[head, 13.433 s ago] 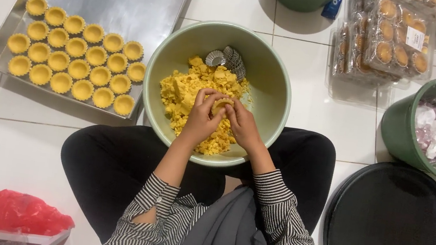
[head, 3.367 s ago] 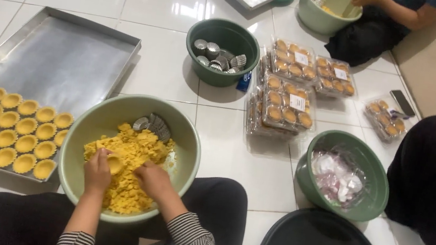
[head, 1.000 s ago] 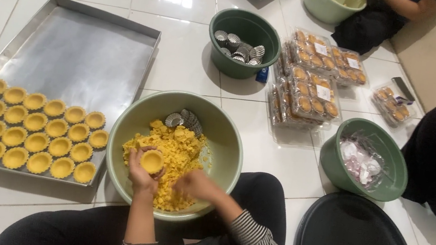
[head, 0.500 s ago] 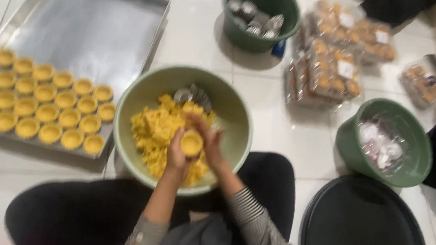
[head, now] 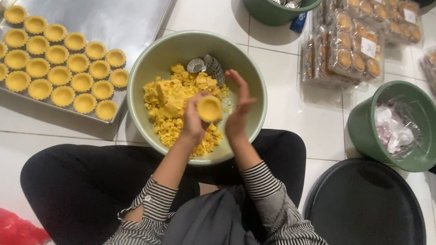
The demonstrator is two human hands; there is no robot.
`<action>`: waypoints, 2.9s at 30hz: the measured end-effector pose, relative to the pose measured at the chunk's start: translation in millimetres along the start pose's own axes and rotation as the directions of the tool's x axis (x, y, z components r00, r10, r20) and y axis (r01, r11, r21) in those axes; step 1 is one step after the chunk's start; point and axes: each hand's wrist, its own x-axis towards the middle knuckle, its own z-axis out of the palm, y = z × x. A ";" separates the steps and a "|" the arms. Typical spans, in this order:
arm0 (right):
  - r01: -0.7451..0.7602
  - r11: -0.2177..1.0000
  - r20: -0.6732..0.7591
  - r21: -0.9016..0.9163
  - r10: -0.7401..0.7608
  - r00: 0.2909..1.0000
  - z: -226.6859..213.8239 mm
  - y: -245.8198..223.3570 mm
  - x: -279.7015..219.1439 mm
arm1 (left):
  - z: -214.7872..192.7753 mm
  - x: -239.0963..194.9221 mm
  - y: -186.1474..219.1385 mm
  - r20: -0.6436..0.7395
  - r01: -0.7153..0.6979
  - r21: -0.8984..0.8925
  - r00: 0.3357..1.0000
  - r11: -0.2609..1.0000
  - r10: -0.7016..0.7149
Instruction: The person is manually molding tart shells by taking dough, rolling it into a ball, and pressing it into metal molds.
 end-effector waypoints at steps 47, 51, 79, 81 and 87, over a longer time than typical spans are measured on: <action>-0.161 0.954 -0.034 -0.253 0.158 0.987 6.2 -35.3 7.7 | 6.9 -4.1 39.8 0.092 0.129 -0.379 0.991 0.916 -0.101; -0.174 0.977 0.133 -0.125 0.190 0.973 0.5 21.4 -13.5 | -9.3 8.1 30.4 0.043 0.085 -0.316 0.996 0.945 -0.075; -0.210 0.973 0.036 -0.095 0.214 0.976 -5.4 30.9 -18.7 | 12.8 -21.8 37.5 0.111 -0.232 0.900 0.941 0.370 0.320; -0.208 0.974 0.065 -0.088 0.214 0.975 -4.9 26.8 -19.0 | 13.0 -21.5 37.9 0.114 -0.224 0.917 0.940 0.331 0.321; -0.207 0.960 0.120 -0.187 0.231 0.966 -4.5 23.0 -20.1 | 12.8 -21.0 39.8 0.225 -0.328 0.898 0.915 0.294 0.334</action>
